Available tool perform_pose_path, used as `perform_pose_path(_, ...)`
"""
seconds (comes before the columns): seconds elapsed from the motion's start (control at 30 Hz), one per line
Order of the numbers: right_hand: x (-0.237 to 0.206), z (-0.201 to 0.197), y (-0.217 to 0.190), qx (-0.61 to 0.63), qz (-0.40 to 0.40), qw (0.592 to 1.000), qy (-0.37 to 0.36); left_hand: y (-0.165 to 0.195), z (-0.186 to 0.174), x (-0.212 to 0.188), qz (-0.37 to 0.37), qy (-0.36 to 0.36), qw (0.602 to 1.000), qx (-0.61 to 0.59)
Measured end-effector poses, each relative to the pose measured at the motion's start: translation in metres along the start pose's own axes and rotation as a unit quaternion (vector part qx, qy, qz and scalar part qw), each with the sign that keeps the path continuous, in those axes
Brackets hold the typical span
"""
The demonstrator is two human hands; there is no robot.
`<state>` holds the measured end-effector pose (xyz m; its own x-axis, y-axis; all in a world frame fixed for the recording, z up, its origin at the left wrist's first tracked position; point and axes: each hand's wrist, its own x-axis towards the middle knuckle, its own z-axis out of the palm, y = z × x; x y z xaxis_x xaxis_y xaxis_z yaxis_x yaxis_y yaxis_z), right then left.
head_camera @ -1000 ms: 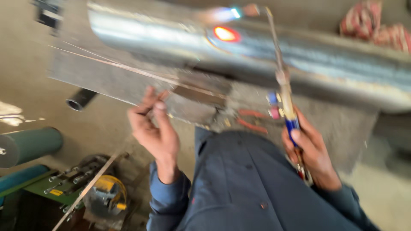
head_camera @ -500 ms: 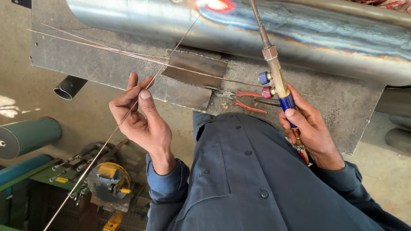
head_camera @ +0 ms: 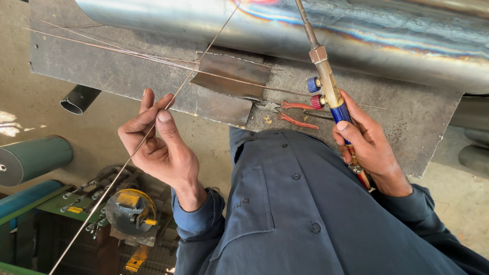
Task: The person gas-welds the longitudinal seam of a large metal cylinder clamped on a workbench, holding an oxy-fuel torch in one hand and feeding a filler rod with the other. They weld along the seam in sections, pausing between passes, with sparks and a glowing weld pool visible as the seam is joined.
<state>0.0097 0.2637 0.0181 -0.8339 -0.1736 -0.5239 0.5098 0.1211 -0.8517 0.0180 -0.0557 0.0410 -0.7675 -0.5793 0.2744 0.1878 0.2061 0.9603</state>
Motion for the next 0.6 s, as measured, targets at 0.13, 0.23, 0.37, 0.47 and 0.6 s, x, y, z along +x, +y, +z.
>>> perform_pose_path(0.13,0.004,0.000,0.001,-0.003,-0.011,1.000,-0.008,0.000,-0.001,-0.001,0.018,-0.009,0.999,0.025)
perform_pose_path(0.23,0.007,0.000,0.003,-0.001,-0.018,1.000,-0.014,-0.004,-0.003,0.000,0.031,-0.005,0.999,0.041)
perform_pose_path(0.37,0.008,0.000,0.002,-0.005,-0.021,1.000,-0.017,-0.008,-0.004,0.002,0.054,-0.005,0.996,0.064)
perform_pose_path(0.47,0.009,0.001,0.002,-0.003,-0.019,1.000,-0.012,-0.010,-0.004,0.003,0.062,-0.002,0.994,0.087)
perform_pose_path(0.6,0.008,0.000,0.002,-0.006,-0.007,1.000,-0.001,-0.010,-0.004,0.004,0.066,0.000,0.993,0.099)
